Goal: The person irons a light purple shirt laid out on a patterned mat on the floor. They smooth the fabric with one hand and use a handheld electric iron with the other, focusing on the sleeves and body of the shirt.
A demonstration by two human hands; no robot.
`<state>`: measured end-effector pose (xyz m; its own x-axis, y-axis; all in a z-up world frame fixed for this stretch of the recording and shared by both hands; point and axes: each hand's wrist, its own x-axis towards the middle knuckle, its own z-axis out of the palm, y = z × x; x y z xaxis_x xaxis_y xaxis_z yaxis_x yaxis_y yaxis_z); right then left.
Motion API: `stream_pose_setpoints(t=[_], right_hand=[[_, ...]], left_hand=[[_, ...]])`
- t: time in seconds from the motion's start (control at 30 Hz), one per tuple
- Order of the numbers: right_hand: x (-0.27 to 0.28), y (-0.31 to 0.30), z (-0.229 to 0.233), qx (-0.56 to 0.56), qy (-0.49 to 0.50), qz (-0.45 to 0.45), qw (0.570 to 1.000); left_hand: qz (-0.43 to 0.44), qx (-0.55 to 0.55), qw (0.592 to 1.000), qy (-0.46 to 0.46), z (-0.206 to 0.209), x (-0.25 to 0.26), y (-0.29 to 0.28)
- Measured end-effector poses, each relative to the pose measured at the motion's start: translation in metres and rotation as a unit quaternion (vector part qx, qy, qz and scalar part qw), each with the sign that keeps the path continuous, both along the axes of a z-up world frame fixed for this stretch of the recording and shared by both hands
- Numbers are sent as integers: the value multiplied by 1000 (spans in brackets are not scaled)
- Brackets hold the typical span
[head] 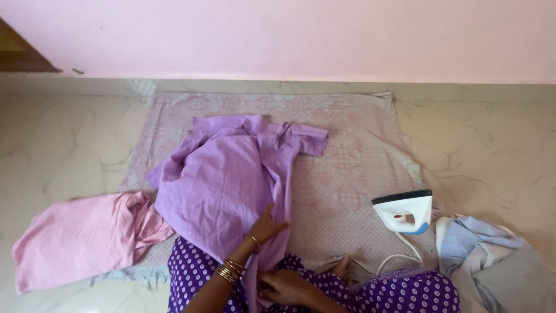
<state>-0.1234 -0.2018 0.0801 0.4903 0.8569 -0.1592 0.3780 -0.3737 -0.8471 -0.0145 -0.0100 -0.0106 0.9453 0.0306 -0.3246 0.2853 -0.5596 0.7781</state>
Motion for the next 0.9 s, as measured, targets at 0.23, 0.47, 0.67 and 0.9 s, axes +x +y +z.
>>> stream_pose_setpoints(t=[0.23, 0.47, 0.67, 0.9], right_hand=[[61, -58, -61, -42, 33, -171, 984], [140, -99, -118, 93, 353, -519, 773], [195, -56, -117, 259, 459, -536, 660], [243, -9, -108, 360, 466, -531, 609]], left_hand=[[93, 67, 989, -88, -11, -69, 29], [117, -29, 992, -25, 16, -122, 55], [96, -59, 991, 66, 41, -137, 43], [88, -193, 977, 38, 50, -167, 48]])
